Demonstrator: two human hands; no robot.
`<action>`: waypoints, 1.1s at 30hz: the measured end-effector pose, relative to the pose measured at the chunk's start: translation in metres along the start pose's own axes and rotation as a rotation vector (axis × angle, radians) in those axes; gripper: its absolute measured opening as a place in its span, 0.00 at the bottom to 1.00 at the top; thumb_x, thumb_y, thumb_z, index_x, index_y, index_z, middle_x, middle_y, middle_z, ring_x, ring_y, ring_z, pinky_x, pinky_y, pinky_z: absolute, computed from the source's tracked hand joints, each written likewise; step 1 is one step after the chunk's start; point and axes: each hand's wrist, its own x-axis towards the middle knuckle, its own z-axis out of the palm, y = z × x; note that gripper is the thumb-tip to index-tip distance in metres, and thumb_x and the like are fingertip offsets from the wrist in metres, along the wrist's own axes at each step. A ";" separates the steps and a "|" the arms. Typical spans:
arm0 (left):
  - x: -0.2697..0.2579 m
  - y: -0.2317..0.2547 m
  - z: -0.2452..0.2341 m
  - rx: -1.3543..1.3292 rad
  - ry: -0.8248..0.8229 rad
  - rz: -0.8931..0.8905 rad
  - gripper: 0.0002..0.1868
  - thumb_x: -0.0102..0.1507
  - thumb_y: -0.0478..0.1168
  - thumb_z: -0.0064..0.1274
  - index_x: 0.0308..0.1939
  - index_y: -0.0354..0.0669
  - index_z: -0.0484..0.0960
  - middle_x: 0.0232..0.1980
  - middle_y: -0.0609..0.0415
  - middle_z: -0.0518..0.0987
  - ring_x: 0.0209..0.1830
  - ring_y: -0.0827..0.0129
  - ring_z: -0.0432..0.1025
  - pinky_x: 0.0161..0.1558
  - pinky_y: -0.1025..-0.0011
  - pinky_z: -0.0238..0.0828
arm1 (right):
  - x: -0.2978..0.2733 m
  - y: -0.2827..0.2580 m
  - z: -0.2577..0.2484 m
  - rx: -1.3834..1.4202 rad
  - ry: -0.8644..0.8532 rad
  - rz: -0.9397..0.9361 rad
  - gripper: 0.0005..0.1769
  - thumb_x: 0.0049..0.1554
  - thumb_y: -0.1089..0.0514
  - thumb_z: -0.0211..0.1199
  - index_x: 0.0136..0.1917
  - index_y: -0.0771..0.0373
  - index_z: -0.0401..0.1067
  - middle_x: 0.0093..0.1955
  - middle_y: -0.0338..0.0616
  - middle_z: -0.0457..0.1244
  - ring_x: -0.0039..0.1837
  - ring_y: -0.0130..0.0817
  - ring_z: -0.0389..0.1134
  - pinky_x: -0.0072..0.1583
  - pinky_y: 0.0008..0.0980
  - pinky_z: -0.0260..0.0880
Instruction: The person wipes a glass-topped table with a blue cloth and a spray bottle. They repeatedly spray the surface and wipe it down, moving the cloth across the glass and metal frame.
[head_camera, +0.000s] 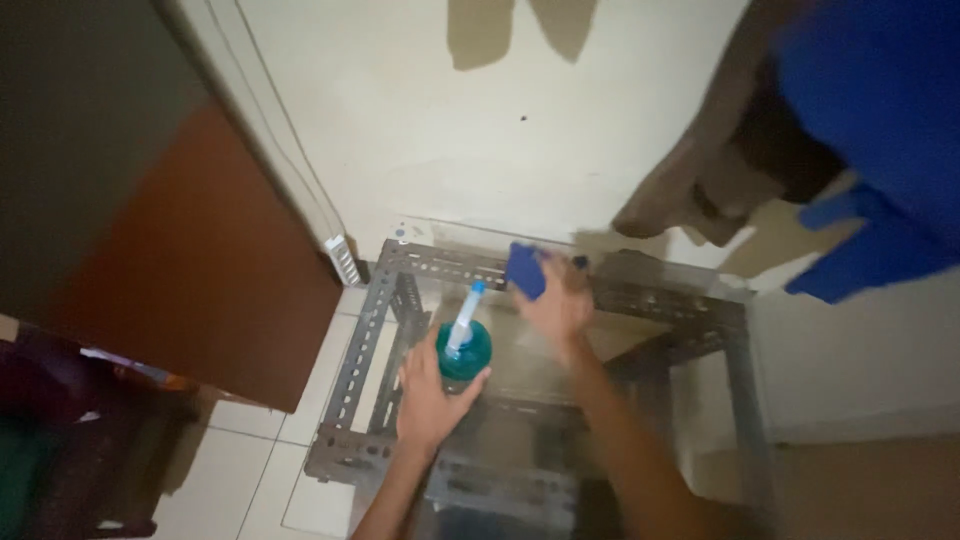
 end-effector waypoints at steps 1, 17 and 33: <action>0.002 0.009 -0.008 -0.006 -0.002 0.012 0.52 0.58 0.68 0.58 0.76 0.41 0.60 0.64 0.42 0.72 0.65 0.46 0.64 0.64 0.42 0.56 | -0.012 -0.009 -0.017 -0.008 0.010 0.004 0.35 0.49 0.35 0.73 0.64 0.52 0.75 0.60 0.42 0.70 0.56 0.42 0.72 0.51 0.41 0.74; -0.008 0.029 -0.020 0.009 -0.015 -0.026 0.52 0.57 0.62 0.66 0.75 0.41 0.59 0.66 0.34 0.72 0.67 0.38 0.68 0.63 0.37 0.63 | -0.161 -0.070 -0.199 -0.064 -0.490 -0.018 0.53 0.52 0.28 0.71 0.80 0.51 0.56 0.80 0.62 0.48 0.79 0.64 0.50 0.71 0.73 0.46; 0.004 0.012 -0.008 0.024 -0.058 -0.086 0.55 0.55 0.62 0.68 0.76 0.43 0.57 0.64 0.38 0.74 0.67 0.40 0.69 0.69 0.32 0.57 | -0.003 -0.005 -0.023 -0.023 -0.253 0.131 0.36 0.57 0.36 0.68 0.74 0.48 0.67 0.72 0.54 0.59 0.77 0.58 0.56 0.69 0.70 0.56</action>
